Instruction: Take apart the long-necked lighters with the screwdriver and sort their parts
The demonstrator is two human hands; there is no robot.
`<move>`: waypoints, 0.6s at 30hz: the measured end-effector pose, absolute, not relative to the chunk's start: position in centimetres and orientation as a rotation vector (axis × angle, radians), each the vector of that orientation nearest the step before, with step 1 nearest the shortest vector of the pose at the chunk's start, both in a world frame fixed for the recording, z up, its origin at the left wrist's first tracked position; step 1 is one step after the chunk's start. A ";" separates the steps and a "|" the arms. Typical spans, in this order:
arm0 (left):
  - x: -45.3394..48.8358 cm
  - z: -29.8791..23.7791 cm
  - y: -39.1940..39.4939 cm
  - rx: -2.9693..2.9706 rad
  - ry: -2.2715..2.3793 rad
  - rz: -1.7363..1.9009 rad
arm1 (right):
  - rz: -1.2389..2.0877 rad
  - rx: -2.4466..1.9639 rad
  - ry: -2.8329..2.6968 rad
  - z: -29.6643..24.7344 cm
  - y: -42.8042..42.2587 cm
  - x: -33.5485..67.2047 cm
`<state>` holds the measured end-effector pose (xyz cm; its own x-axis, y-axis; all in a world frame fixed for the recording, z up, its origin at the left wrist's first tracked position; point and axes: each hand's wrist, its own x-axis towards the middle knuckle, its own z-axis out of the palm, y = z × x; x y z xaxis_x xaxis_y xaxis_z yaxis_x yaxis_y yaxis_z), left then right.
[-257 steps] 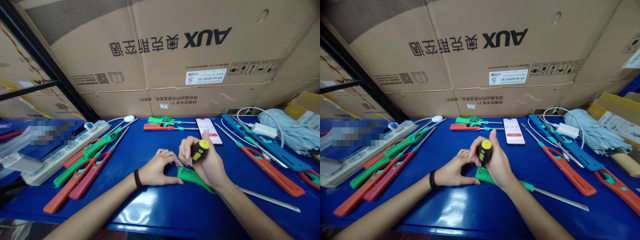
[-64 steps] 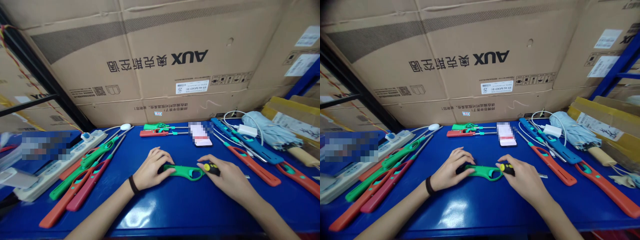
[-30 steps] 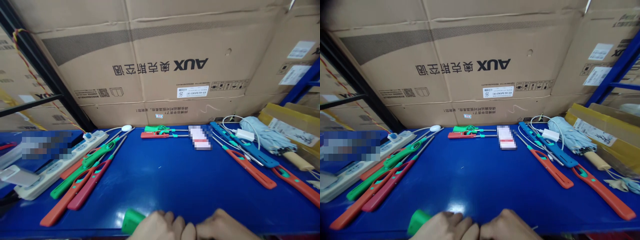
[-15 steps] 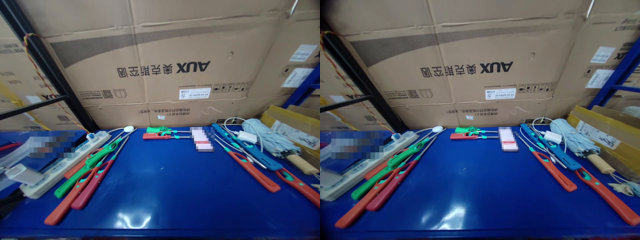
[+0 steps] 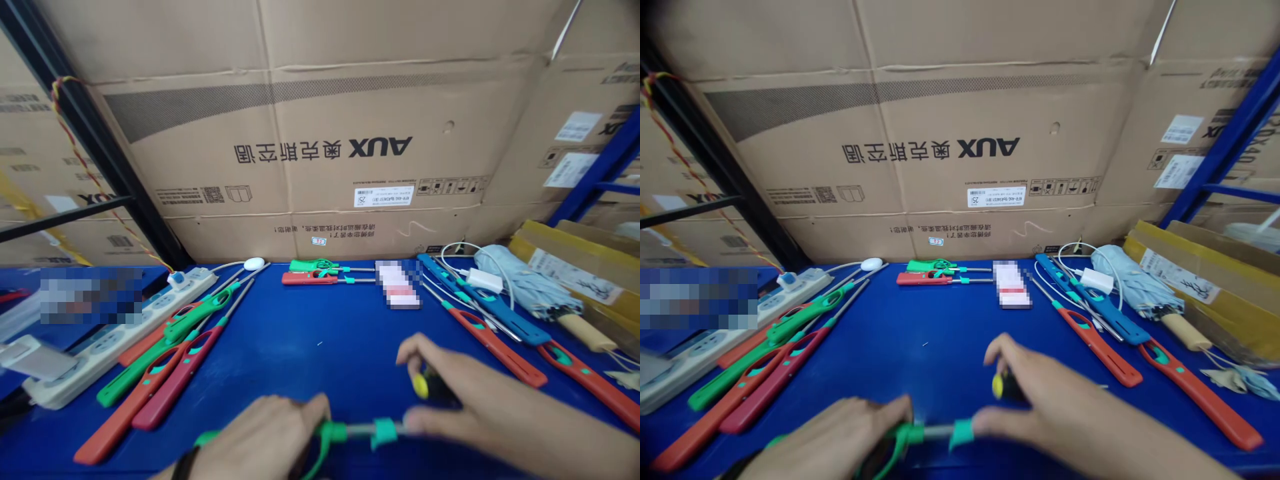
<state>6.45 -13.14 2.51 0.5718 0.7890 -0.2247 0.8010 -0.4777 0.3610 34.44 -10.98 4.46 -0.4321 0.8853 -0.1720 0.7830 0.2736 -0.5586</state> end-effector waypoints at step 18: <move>5.2 1.6 -3.9 1.808 1.050 0.689 | 0.947 -1.178 -1.978 -0.3 -4.2 30.3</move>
